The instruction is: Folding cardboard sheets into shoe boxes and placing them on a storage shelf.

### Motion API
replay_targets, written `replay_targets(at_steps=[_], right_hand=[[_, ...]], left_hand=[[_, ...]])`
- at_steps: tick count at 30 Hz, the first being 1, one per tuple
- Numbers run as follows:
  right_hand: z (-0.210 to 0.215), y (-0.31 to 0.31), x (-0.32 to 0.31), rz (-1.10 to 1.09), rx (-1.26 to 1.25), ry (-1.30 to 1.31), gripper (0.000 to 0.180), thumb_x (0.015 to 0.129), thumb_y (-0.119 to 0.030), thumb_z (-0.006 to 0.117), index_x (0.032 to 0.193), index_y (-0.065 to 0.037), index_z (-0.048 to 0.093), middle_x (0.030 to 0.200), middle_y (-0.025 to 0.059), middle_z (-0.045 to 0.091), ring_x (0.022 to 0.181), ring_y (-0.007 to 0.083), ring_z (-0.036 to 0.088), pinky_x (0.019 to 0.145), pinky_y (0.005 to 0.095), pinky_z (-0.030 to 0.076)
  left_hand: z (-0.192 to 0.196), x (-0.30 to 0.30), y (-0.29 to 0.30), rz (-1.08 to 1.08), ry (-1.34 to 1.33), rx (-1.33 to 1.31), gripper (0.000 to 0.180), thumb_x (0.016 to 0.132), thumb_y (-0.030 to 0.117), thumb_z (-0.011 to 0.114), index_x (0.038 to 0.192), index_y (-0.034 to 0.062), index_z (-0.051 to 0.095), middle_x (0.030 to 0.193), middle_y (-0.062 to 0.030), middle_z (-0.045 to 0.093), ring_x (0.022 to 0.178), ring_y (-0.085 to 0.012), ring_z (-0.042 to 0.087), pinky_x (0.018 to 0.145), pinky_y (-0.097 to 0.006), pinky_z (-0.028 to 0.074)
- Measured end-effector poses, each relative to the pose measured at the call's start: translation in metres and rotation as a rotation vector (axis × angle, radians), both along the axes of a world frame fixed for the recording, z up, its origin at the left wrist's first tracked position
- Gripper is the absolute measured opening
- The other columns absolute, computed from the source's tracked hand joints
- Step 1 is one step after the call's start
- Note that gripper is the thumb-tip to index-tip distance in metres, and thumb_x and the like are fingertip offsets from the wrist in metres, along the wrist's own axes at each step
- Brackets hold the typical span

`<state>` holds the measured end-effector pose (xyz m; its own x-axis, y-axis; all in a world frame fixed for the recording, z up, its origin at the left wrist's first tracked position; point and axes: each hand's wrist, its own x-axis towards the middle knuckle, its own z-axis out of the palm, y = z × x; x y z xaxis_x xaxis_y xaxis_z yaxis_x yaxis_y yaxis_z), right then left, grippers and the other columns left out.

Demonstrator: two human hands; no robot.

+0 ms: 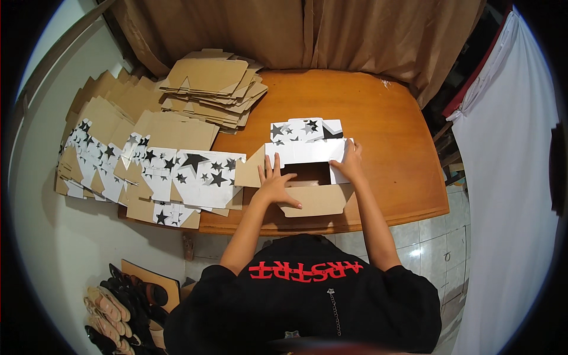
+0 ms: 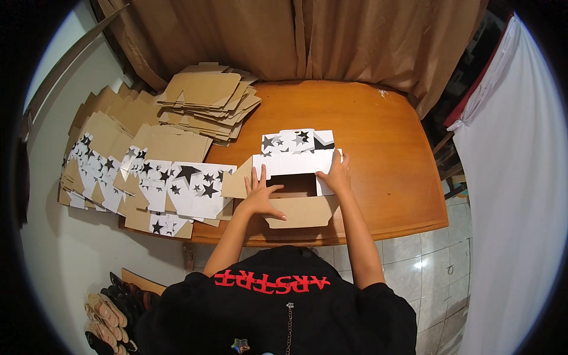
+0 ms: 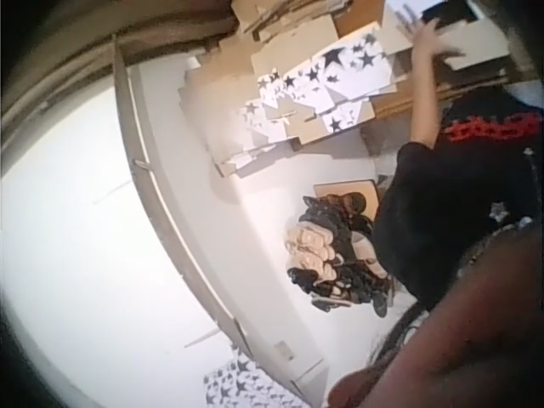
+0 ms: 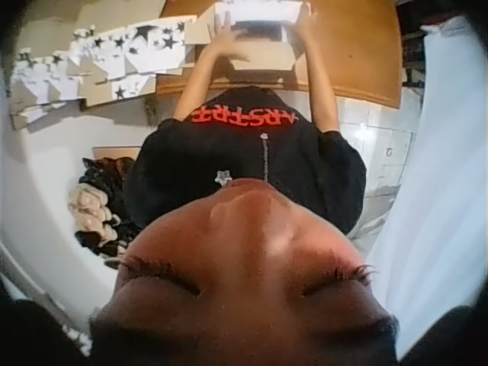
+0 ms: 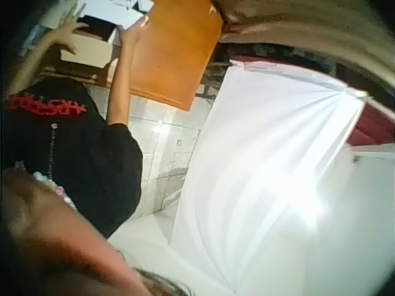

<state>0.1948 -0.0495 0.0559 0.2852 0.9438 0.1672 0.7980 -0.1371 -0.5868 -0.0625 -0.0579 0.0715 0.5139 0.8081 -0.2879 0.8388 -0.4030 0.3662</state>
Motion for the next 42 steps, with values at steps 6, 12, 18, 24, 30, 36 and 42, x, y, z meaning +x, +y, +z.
replay_targets(at_steps=[6, 12, 18, 24, 30, 36, 42], right_hand=[[0.015, -0.007, -0.018, -0.046, -0.077, -0.153, 0.085, 0.056, -0.024, 0.082, 0.126, -0.009, 0.036, 0.127, 0.0236, 0.036, 0.108, 0.0414, 0.047, 0.084, 0.0485, 0.043], [0.009, -0.005, -0.022, -0.101, -0.08, -0.291, 0.086, 0.055, -0.03, 0.081, 0.125, -0.01, 0.037, 0.125, 0.0222, 0.038, 0.104, 0.0393, 0.049, 0.082, 0.0481, 0.042], [0.006, -0.001, -0.024, -0.15, -0.039, -0.343, 0.09, 0.052, -0.045, 0.079, 0.121, -0.002, 0.04, 0.126, 0.0216, 0.037, 0.099, 0.0373, 0.05, 0.08, 0.0473, 0.04], [0.011, 0.0, -0.029, -0.142, -0.016, -0.306, 0.092, 0.054, -0.049, 0.076, 0.121, 0.003, 0.04, 0.128, 0.0224, 0.035, 0.1, 0.038, 0.05, 0.081, 0.0476, 0.04], [0.013, 0.001, -0.028, -0.138, -0.057, -0.254, 0.094, 0.058, -0.05, 0.075, 0.125, 0.003, 0.036, 0.13, 0.0234, 0.032, 0.106, 0.0389, 0.046, 0.085, 0.048, 0.039], [0.011, -0.001, -0.029, -0.156, -0.075, -0.272, 0.098, 0.06, -0.052, 0.073, 0.129, 0.003, 0.031, 0.134, 0.0235, 0.029, 0.111, 0.0387, 0.043, 0.087, 0.0484, 0.037], [0.007, -0.001, -0.03, -0.177, -0.1, -0.288, 0.099, 0.061, -0.053, 0.072, 0.13, 0.004, 0.03, 0.137, 0.0239, 0.027, 0.112, 0.0378, 0.042, 0.089, 0.0487, 0.035]], left_hand=[[-0.014, 0.0, 0.004, 0.059, -0.043, 0.066, 0.136, 0.023, 0.07, 0.074, 0.139, 0.0127, 0.031, 0.141, -0.0333, -0.013, 0.129, -0.047, -0.021, 0.1, -0.06, -0.01], [-0.021, -0.001, 0.001, 0.081, -0.107, 0.118, 0.139, 0.021, 0.07, 0.074, 0.139, 0.0109, 0.029, 0.141, -0.0331, -0.014, 0.13, -0.0465, -0.021, 0.1, -0.06, -0.01], [0.014, -0.008, -0.016, 0.507, -0.214, 0.464, 0.077, 0.065, 0.051, 0.069, 0.122, 0.0048, 0.047, 0.143, -0.0217, 0.012, 0.133, -0.0416, -0.007, 0.096, -0.067, -0.004], [-0.012, -0.047, -0.005, 0.916, -1.0, 0.501, 0.054, 0.073, 0.025, 0.069, 0.115, -0.0019, 0.047, 0.121, -0.0193, 0.048, 0.12, -0.0326, 0.04, 0.102, -0.047, 0.026], [-0.001, -0.021, -0.013, 0.406, -1.013, 0.36, 0.045, 0.076, 0.019, 0.065, 0.115, 0.0022, 0.05, 0.112, -0.0154, 0.057, 0.111, -0.0287, 0.051, 0.094, -0.038, 0.038], [-0.015, -0.011, -0.007, 0.128, -0.618, 0.353, 0.049, 0.075, 0.034, 0.064, 0.112, 0.0033, 0.055, 0.114, -0.0142, 0.057, 0.122, -0.0324, 0.042, 0.101, -0.047, 0.03], [-0.017, -0.011, 0.003, 0.107, -0.522, 0.305, 0.044, 0.073, 0.034, 0.064, 0.105, 0.0035, 0.059, 0.113, -0.0143, 0.058, 0.122, -0.0326, 0.041, 0.101, -0.049, 0.03]])
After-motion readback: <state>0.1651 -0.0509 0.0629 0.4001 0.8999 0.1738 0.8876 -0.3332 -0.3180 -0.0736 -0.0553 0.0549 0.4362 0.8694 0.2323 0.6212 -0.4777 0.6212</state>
